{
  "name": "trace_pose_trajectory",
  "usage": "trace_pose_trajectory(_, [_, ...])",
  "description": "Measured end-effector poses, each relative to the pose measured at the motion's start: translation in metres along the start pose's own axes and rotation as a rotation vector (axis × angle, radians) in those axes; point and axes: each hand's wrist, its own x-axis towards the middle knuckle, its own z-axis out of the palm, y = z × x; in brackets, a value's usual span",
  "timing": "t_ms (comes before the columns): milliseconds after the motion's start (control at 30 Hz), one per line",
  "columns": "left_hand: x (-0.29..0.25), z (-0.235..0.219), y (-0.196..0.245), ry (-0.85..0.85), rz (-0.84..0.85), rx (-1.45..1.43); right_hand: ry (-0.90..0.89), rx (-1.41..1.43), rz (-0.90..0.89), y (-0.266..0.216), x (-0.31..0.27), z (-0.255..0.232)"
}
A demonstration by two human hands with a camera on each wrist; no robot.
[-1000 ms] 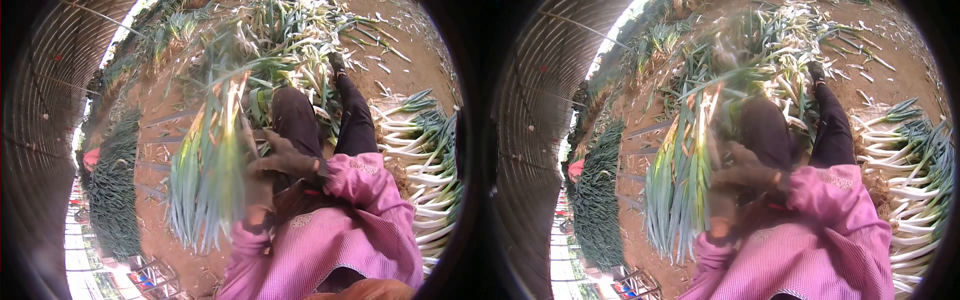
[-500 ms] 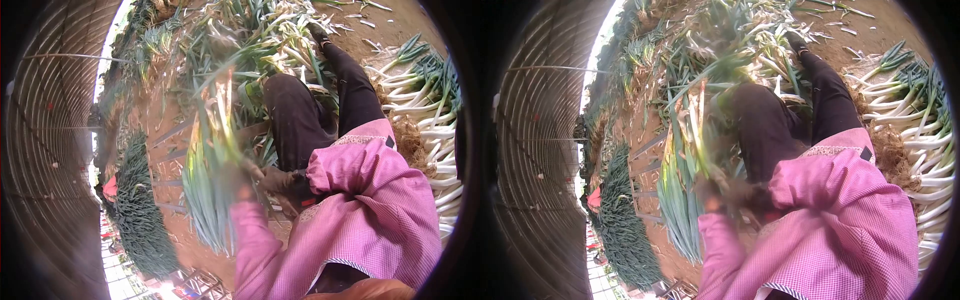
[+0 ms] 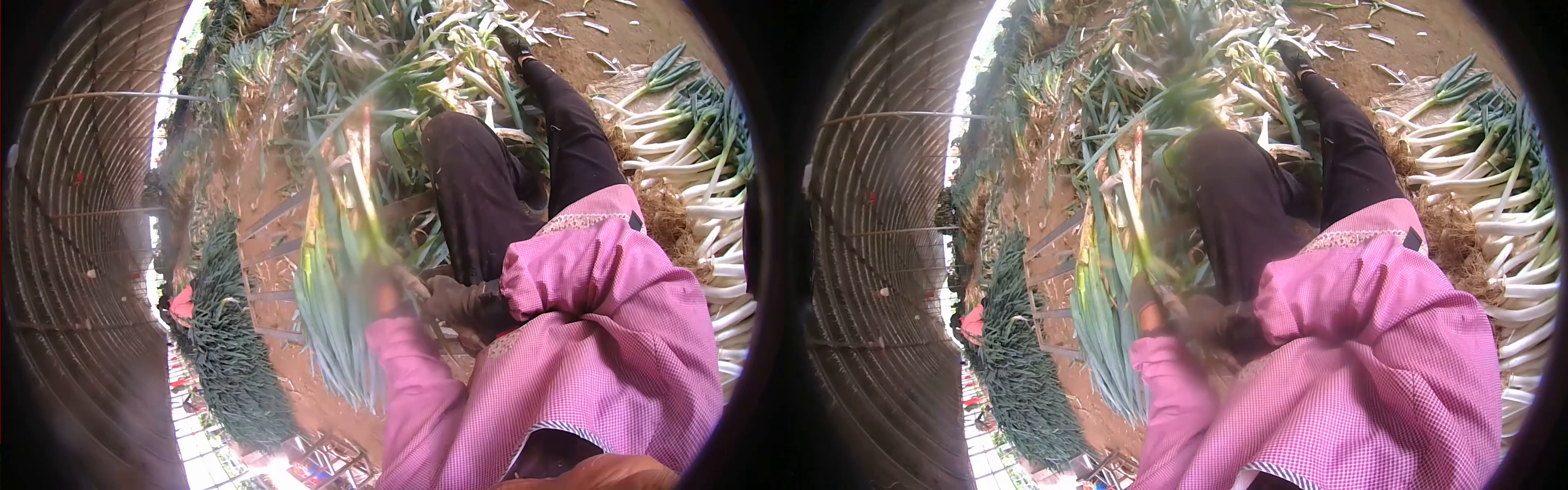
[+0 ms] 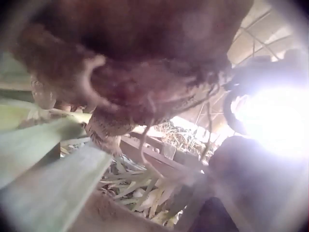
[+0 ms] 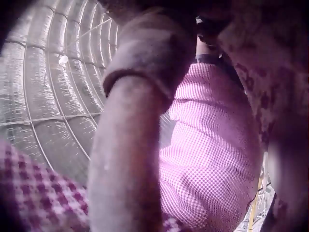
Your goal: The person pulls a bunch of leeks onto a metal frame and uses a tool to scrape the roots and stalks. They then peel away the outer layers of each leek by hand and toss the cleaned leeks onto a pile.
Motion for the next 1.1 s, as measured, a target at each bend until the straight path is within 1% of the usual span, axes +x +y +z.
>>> trace_pose_trajectory(67, [0.004,-0.003,0.0,-0.001,0.003,0.005,0.006,-0.086,-0.094,0.005,0.001,-0.002])
trace_pose_trajectory(167, [0.008,-0.002,0.0,-0.003,0.007,0.019,0.029,-0.085,-0.126,0.02,0.014,0.0])
trace_pose_trajectory(267, [0.009,-0.004,-0.001,-0.019,0.008,0.03,0.085,-0.241,-0.18,0.021,0.007,0.008])
trace_pose_trajectory(367, [0.009,-0.005,0.0,-0.024,-0.001,0.032,0.114,-0.139,-0.21,0.011,0.0,0.007])
trace_pose_trajectory(467, [0.005,-0.004,0.0,-0.031,0.005,0.041,0.144,-0.09,-0.14,0.015,0.007,0.002])
trace_pose_trajectory(567, [-0.001,-0.002,-0.001,-0.04,0.008,0.044,0.141,-0.048,-0.182,0.017,0.011,0.0])
trace_pose_trajectory(633, [-0.004,0.0,-0.001,-0.046,0.004,0.039,0.206,0.042,-0.158,0.036,0.028,0.01])
trace_pose_trajectory(733, [-0.008,0.0,-0.001,-0.05,-0.005,0.039,0.239,0.164,-0.092,0.029,0.028,0.008])
trace_pose_trajectory(767, [-0.01,0.001,-0.001,-0.054,-0.005,0.039,0.241,0.205,-0.064,0.02,0.023,0.003])
trace_pose_trajectory(800, [-0.012,0.002,-0.001,-0.056,-0.007,0.039,0.199,0.104,-0.126,0.009,0.015,-0.004])
trace_pose_trajectory(900, [-0.02,0.003,0.0,-0.067,-0.012,0.04,0.217,0.323,-0.174,0.026,0.03,0.003])
trace_pose_trajectory(1000, [-0.035,0.005,0.002,-0.076,-0.019,0.034,0.25,0.143,-0.195,0.038,0.046,0.008])
trace_pose_trajectory(1100, [-0.054,0.005,0.001,-0.086,-0.032,0.03,0.238,0.132,-0.206,0.043,0.054,0.008])
